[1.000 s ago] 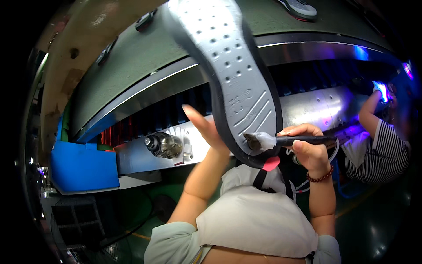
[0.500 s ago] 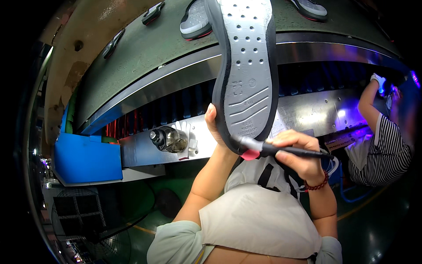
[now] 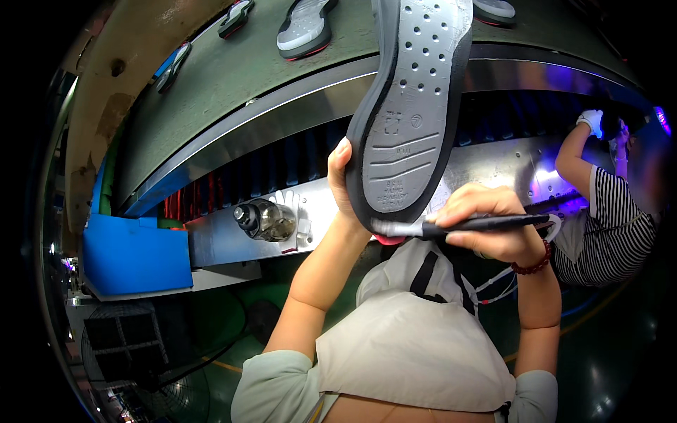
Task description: The person repeatedly picks up shoe soles from a conveyor belt, applies a dark liquid to the sole surface using a brush, and places them back on the belt. A coworker is visible across the table performing a similar task.
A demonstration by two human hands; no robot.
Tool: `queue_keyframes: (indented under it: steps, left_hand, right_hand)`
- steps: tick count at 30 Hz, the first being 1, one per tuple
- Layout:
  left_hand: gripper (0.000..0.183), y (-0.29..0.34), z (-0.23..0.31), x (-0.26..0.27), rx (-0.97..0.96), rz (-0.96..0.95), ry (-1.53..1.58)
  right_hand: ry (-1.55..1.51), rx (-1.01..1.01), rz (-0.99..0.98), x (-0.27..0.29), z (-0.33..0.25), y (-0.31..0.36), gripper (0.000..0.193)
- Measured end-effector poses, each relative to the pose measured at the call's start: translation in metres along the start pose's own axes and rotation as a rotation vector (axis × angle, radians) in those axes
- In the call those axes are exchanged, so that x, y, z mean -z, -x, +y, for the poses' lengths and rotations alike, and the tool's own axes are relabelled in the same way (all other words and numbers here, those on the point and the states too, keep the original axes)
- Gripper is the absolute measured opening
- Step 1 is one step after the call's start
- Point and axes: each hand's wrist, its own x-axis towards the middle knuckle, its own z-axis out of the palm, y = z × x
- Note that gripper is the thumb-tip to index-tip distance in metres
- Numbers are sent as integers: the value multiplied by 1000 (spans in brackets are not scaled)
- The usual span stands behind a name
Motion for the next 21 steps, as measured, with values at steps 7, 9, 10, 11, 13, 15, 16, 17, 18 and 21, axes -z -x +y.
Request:
queue_keyframes:
  steps: [7, 9, 10, 11, 13, 15, 16, 17, 18, 21]
  left_hand:
    - [48, -7, 12, -11, 122, -64, 139]
    - [47, -10, 14, -2, 122, -83, 115]
    - [46, -12, 15, -1, 155, -63, 112]
    - [46, -14, 15, -2, 189, -44, 109]
    - [45, -16, 19, -14, 358, -32, 181]
    - [46, -18, 18, -22, 466, 75, 70]
    - [46, -19, 17, -24, 547, 189, -34]
    - [46, -18, 18, -28, 650, 195, -16]
    - [45, -18, 18, -24, 677, 192, -89]
    - [45, -16, 19, -28, 844, 320, -144]
  right_hand:
    - [2, -62, -13, -6, -2, -3, 17]
    - [-133, -113, -64, -11, -3, 2, 18]
    - [-161, -109, -168, -8, -5, 1, 19]
    - [-233, -122, -123, -4, -8, 0, 19]
    - [-331, -144, 39, 2, -15, -5, 20]
    - [0, -68, -68, 12, -8, -18, 18]
    - [42, -49, -176, 16, -6, -22, 18]
    - [71, -56, -266, 19, -7, -23, 18]
    - [98, -64, -355, 22, -8, -23, 17]
    - [107, -24, -343, 30, -6, -26, 16]
